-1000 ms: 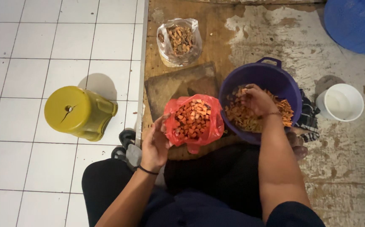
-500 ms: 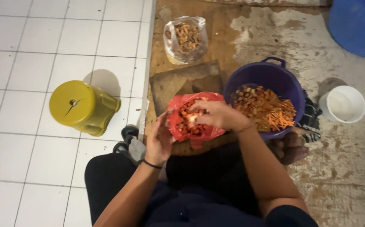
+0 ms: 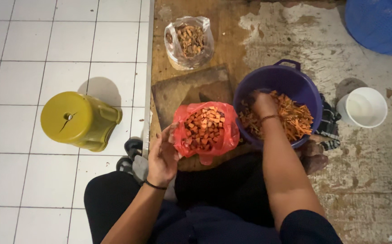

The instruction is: The person transfers chopped orange vegetables from a purple bowl into a red plastic bag by hand. The person repeatedly scoops handfuls from the bowl and places them into the bag, which gradually fills.

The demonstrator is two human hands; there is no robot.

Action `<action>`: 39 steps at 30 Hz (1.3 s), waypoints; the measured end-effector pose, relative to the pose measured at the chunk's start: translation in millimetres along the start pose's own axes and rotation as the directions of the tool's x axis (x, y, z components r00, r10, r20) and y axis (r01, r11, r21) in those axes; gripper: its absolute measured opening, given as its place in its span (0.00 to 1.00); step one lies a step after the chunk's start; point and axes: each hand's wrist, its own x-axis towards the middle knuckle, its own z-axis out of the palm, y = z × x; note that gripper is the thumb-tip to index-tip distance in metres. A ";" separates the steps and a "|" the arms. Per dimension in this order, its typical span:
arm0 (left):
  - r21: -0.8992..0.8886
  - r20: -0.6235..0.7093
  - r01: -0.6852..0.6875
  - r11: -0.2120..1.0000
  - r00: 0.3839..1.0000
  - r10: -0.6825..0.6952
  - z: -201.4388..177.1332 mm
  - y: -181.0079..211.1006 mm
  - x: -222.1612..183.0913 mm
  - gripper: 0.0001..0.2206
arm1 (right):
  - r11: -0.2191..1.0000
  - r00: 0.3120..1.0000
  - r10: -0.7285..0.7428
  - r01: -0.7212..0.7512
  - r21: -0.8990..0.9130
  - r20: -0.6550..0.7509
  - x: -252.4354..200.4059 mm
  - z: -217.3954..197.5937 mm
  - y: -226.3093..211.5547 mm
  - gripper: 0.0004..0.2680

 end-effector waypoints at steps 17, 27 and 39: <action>-0.064 0.101 -0.043 0.997 0.994 0.050 -12.1 -8.5 0.2 0.28 | 0.974 0.996 -0.015 -0.005 0.228 0.085 -9.2 14.8 -24.6 0.12; 0.027 -0.041 0.019 0.999 0.999 -0.018 5.9 -0.9 -3.8 0.27 | 0.879 0.982 -0.048 -0.045 0.475 0.183 3.0 57.9 20.4 0.12; 0.050 -0.016 -0.019 0.999 1.000 0.019 9.4 -2.3 -6.8 0.28 | 0.801 0.942 -0.030 -0.178 0.571 0.335 -16.3 26.3 2.7 0.10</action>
